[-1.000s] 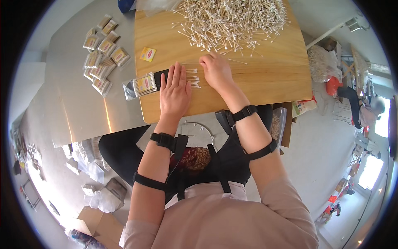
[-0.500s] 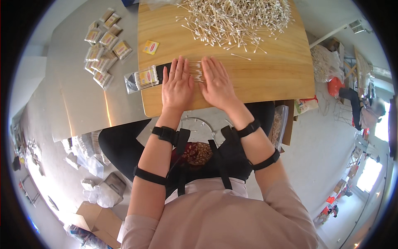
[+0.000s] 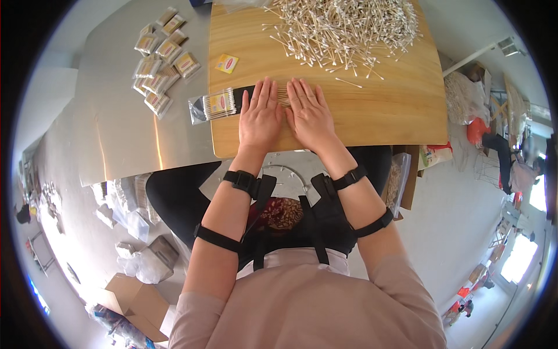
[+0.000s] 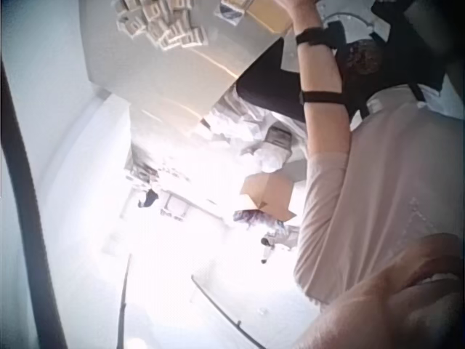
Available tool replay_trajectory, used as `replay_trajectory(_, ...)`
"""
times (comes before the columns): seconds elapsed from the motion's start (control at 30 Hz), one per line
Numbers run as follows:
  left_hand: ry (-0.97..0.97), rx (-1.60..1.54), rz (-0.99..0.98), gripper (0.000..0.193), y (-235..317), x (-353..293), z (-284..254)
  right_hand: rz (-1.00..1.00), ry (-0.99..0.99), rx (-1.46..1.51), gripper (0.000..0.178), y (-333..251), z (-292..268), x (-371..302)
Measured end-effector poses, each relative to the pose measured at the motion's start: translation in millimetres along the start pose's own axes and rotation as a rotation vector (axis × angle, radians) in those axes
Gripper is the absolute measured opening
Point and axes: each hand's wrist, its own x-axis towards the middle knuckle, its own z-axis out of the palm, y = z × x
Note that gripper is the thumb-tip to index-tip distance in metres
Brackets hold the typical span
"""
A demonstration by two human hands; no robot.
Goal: Sorting and packaging cotton swabs into small plastic boxes.
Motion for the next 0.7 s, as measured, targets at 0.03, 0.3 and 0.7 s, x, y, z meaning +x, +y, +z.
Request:
replay_trajectory(0.03, 0.012, -0.027, 0.013, 0.051, -0.2, -0.2, -0.7, 0.010, 0.008, -0.017, 0.058, -1.2, 0.1, -0.8)
replay_trajectory(0.3, 0.007, -0.038, 0.007, 0.050, -1.2, -3.0, -2.3, 0.058, 0.027, -0.037, 0.057, -14.9, 2.8, -0.8)
replay_trajectory(0.7, 0.003, -0.022, 0.032, 0.053, -2.9, -3.2, -3.1, 0.118, 0.028, -0.049, 0.053, -23.3, 7.8, -2.4)
